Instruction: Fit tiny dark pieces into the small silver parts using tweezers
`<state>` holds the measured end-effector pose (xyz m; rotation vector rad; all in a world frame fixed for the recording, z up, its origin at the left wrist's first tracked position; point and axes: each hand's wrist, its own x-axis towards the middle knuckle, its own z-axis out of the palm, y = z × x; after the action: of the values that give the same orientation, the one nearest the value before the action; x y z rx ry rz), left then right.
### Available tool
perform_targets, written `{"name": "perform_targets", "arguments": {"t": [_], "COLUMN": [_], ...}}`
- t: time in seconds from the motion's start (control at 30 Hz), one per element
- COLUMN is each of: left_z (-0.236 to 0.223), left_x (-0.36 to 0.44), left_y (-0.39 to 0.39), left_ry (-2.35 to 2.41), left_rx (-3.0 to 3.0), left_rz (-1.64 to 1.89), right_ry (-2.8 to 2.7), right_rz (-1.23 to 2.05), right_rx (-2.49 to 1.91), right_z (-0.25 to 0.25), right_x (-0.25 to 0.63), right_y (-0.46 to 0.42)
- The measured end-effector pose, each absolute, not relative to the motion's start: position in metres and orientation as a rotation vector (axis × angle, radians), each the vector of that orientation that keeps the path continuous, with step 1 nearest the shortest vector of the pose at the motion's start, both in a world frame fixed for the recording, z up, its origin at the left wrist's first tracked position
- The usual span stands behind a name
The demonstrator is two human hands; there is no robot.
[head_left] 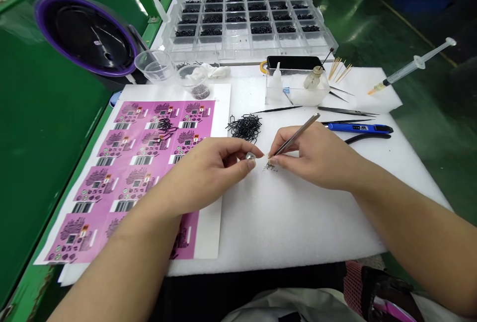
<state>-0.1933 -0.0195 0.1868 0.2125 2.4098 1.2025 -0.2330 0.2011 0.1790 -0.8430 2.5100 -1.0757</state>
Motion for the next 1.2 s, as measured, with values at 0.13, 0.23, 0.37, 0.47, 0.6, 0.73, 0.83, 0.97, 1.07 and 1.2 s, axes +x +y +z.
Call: {"name": "perform_targets", "arguments": {"t": [0.13,0.23,0.37,0.47,0.6,0.73,0.83,0.97,1.07,1.2], "left_z": [0.183,0.181,0.18,0.179,0.18,0.183,0.184,0.182,0.181,0.181], "left_x": [-0.194,-0.194,-0.193,-0.193,-0.194,-0.194,-0.194,-0.195,-0.194,-0.194], "left_y": [-0.018,-0.016,-0.014,-0.014,-0.013,-0.013,-0.012,-0.012,-0.013,-0.013], "left_ry": [2.45,2.466,2.448,2.433,2.405,2.409,2.418,2.398,2.399,2.39], "left_rx": [0.205,0.216,0.235,0.255,0.267,0.266,0.259,0.265,0.271,0.268], "left_rz": [1.196,1.23,1.286,1.305,1.311,1.281,1.262,1.27,1.264,1.268], "right_ry": [2.553,2.614,2.583,2.552,2.602,2.638,2.637,2.626,2.613,2.597], "right_rz": [-1.175,-1.306,-1.471,-1.496,-1.44,-1.389,-1.385,-1.387,-1.39,-1.422], "right_rx": [-0.834,-0.874,-0.949,-0.979,-1.005,-1.031,-1.039,-1.045,-1.035,-1.029], "right_z": [0.185,0.189,0.188,0.186,0.186,0.187,0.187,0.187,0.187,0.186], "right_x": [-0.231,-0.226,-0.218,-0.216,-0.215,-0.215,-0.215,-0.216,-0.216,-0.215], "right_y": [0.203,0.203,0.2,0.198,0.197,0.198,0.197,0.197,0.197,0.197]}}
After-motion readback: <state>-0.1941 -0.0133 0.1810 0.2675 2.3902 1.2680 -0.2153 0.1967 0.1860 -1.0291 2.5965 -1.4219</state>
